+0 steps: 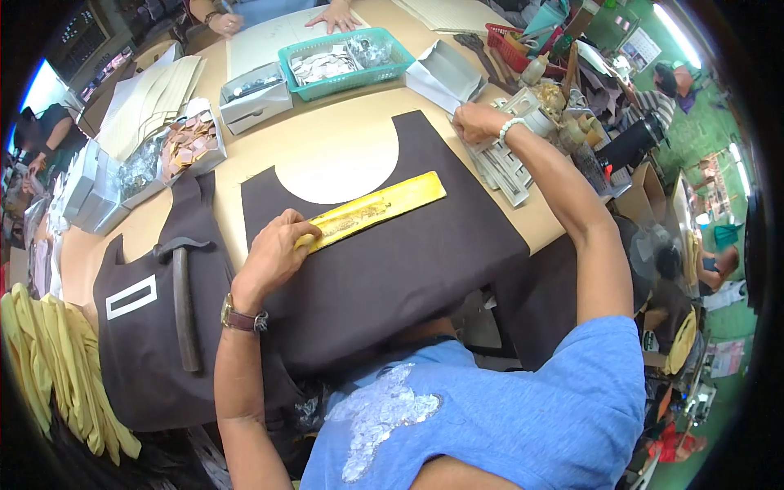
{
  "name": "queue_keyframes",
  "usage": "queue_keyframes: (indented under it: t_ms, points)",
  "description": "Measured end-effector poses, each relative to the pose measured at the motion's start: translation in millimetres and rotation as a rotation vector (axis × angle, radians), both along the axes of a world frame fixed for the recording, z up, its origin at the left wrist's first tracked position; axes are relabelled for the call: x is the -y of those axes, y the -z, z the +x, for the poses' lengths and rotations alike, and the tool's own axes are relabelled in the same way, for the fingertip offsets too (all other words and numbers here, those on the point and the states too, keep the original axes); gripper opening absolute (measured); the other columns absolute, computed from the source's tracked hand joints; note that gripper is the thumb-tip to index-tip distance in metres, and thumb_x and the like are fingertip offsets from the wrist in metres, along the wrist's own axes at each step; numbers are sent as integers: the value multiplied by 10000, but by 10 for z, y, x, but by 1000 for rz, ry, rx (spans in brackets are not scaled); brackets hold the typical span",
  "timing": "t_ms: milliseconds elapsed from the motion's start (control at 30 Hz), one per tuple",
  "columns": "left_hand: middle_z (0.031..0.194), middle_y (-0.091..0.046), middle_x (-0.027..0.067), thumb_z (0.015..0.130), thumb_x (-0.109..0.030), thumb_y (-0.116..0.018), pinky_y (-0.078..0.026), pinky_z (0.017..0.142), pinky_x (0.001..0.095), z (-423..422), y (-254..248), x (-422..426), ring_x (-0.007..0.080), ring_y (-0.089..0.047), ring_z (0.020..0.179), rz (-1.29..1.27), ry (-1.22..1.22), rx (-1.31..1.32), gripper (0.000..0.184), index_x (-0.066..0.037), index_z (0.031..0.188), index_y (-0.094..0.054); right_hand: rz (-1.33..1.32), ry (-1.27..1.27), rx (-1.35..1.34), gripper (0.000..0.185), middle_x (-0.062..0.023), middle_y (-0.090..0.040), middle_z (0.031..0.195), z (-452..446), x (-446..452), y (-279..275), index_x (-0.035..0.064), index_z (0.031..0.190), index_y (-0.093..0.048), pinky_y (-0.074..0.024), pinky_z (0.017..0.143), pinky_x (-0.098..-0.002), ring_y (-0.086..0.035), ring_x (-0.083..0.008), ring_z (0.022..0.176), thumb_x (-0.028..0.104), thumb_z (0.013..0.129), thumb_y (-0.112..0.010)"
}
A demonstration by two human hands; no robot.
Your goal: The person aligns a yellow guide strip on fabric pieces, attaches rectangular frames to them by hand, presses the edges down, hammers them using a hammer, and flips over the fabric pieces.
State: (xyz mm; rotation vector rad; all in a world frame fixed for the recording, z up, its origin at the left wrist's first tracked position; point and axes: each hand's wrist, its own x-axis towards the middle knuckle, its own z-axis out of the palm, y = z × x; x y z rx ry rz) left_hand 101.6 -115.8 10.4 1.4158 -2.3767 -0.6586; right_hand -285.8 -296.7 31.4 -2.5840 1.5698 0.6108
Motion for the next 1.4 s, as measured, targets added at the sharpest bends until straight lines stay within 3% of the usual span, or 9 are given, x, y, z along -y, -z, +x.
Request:
queue_keyframes:
  t_ms: [133,433,533,667,900,1033,1133,1233,1400]
  points:
    - [936,-581,109,815,-112,-574,-455,824,398,-6,-22,-11,297,-566,922,11,-6,-12,153,-64,922,-674,68,-22,11,88,-151,-657,719,1,29,-48,23,716,-624,-485,578,-374,-638,-266,678,65,663,-568]
    - [939,-579,108,821,-115,-569,-456,832,393,3,-4,2,290,-567,927,6,3,6,164,-62,936,-674,417,247,203,249,-102,-669,732,-12,44,-304,19,847,-681,-472,606,-342,-620,-222,698,156,640,-660]
    - [941,-579,107,817,-111,-568,-458,831,387,-1,-11,-7,288,-567,926,14,-6,8,167,-58,936,-673,260,134,261,194,-77,-670,710,88,-86,-669,9,797,-680,-467,641,-308,-619,-164,689,175,697,-690]
    - [954,-578,114,788,-71,-573,-461,830,372,28,13,15,287,-572,926,21,10,2,205,-55,968,-671,-233,134,204,224,-131,-683,741,323,-381,-1101,69,787,-727,-505,672,-365,-654,-264,730,245,648,-738]
    - [947,-567,117,780,-58,-568,-454,812,376,33,21,13,294,-569,905,-22,34,14,221,-62,975,-671,-538,-14,293,256,-139,-668,790,579,-673,-1055,31,891,-617,-500,675,-377,-650,-292,746,267,791,-633]
    - [958,-562,112,825,-114,-569,-450,818,381,61,59,28,291,-569,905,-17,47,29,181,-77,973,-666,-572,-163,835,182,-173,-616,741,743,-974,-808,28,1001,-555,-489,657,-359,-622,-319,699,60,823,-542]
    - [959,-563,111,837,-127,-562,-449,832,378,89,98,57,285,-572,919,27,27,-19,168,-72,960,-662,-307,112,1244,242,-87,-630,776,924,-1355,-636,-3,1063,-555,-477,631,-268,-603,-141,675,61,836,-605]
    - [964,-566,116,844,-109,-533,-460,832,368,122,121,79,277,-585,912,79,-11,-68,182,-57,983,-637,-52,285,1420,218,-22,-620,847,914,-1610,-385,-30,1048,-608,-460,651,-198,-562,-52,723,79,860,-624]
    - [1000,-607,145,802,-54,-485,-465,861,373,135,112,75,306,-591,961,97,-34,-154,262,-30,1034,-605,187,499,1664,317,-19,-625,852,871,-1772,347,-12,1186,-587,-453,711,-191,-567,-64,779,47,875,-598]
